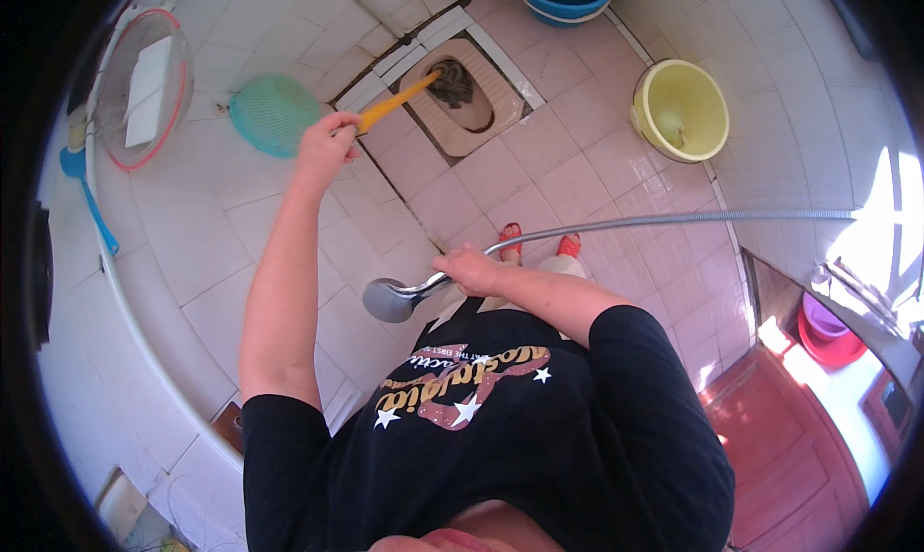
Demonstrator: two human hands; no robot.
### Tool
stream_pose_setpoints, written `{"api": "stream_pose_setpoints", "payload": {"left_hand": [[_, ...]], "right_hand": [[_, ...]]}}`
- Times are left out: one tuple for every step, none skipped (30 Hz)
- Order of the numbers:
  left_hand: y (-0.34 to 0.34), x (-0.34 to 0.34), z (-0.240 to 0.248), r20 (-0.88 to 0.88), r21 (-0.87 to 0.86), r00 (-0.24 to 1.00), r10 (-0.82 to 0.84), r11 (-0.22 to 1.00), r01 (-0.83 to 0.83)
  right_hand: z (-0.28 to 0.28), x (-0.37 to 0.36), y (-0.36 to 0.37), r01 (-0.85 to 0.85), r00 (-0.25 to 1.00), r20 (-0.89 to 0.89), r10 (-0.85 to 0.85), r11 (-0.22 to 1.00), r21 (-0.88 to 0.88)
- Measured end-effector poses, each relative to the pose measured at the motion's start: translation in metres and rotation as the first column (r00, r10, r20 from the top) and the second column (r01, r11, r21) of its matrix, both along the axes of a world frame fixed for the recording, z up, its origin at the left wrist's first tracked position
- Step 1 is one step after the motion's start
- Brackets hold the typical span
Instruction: The person pours water from a blue bucket into a squat toilet while scrubbing it with a long-handled brush, then rinses the area using a handheld shower head.
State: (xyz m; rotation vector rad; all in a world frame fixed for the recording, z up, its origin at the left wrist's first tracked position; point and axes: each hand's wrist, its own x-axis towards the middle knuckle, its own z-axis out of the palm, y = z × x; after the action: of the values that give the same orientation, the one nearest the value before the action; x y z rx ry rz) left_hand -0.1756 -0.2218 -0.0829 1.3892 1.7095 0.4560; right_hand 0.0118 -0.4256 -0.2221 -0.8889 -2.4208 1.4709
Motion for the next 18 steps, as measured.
{"api": "stream_pose_setpoints", "payload": {"left_hand": [[-0.001,0.000,-0.001,-0.001,0.006,1.000,0.005,1.000,-0.005],[-0.002,0.001,-0.002,0.004,0.021,1.000,0.009,1.000,-0.009],[-0.003,0.000,-0.003,0.009,0.035,1.000,0.012,0.999,-0.013],[-0.004,-0.001,-0.002,0.010,0.042,1.000,0.012,0.999,-0.013],[-0.003,-0.001,-0.002,0.009,0.047,1.000,0.006,0.999,-0.007],[-0.002,-0.002,-0.002,0.009,0.052,1.000,-0.001,0.999,0.001],[-0.001,-0.002,-0.001,0.012,0.059,1.000,0.001,0.998,-0.002],[0.001,-0.003,0.000,0.032,0.049,0.999,0.024,0.998,-0.026],[0.003,-0.004,0.001,0.051,0.038,0.998,0.047,0.998,-0.049],[0.006,-0.006,0.001,0.056,0.044,0.997,0.045,0.998,-0.048],[0.010,-0.009,0.001,0.063,0.032,0.995,0.071,0.997,-0.073],[0.014,-0.011,0.001,0.070,0.019,0.993,0.096,0.995,-0.098],[0.020,-0.014,0.004,0.072,0.025,0.993,0.091,0.995,-0.093],[0.027,-0.016,0.007,0.060,0.026,0.995,0.074,0.997,-0.076],[0.035,-0.017,0.010,0.048,0.027,0.997,0.058,0.998,-0.060],[0.043,-0.016,0.014,0.047,0.033,0.997,0.057,0.998,-0.058],[0.053,-0.015,0.019,0.045,0.002,0.996,0.079,0.997,-0.079],[0.063,-0.013,0.025,0.043,-0.027,0.994,0.102,0.994,-0.101]], "right_hand": [[0.007,-0.001,0.005,-0.026,0.999,0.031,0.026,1.000,0.015],[0.010,-0.002,0.010,-0.051,0.997,0.063,0.049,0.998,0.029],[0.009,-0.004,0.013,-0.053,0.997,0.064,0.051,0.998,0.035],[0.005,-0.005,0.017,-0.055,0.995,0.083,0.049,0.996,0.066],[0.003,-0.005,0.021,-0.055,0.994,0.102,0.045,0.994,0.097],[0.000,-0.004,0.025,-0.053,0.994,0.105,0.042,0.993,0.104],[0.000,-0.002,0.031,0.006,0.996,0.084,-0.017,0.992,0.123],[-0.001,0.000,0.037,0.067,0.995,0.062,-0.076,0.988,0.141],[-0.001,0.003,0.045,0.067,0.995,0.065,-0.077,0.987,0.149],[0.003,0.006,0.055,0.120,0.988,0.085,-0.130,0.986,0.118],[0.008,0.011,0.064,0.174,0.977,0.106,-0.183,0.981,0.088],[0.011,0.016,0.071,0.232,0.968,0.078,-0.239,0.969,0.084],[0.012,0.019,0.077,0.237,0.967,0.078,-0.244,0.967,0.090],[0.012,0.022,0.085,0.312,0.949,0.015,-0.315,0.945,0.102],[0.012,0.025,0.092,0.385,0.923,-0.048,-0.382,0.917,0.110],[0.017,0.025,0.101,0.407,0.913,-0.088,-0.399,0.906,0.116],[0.022,0.023,0.111,0.407,0.913,-0.092,-0.398,0.905,0.121],[0.029,0.021,0.121,0.377,0.924,-0.126,-0.361,0.916,0.140]]}}
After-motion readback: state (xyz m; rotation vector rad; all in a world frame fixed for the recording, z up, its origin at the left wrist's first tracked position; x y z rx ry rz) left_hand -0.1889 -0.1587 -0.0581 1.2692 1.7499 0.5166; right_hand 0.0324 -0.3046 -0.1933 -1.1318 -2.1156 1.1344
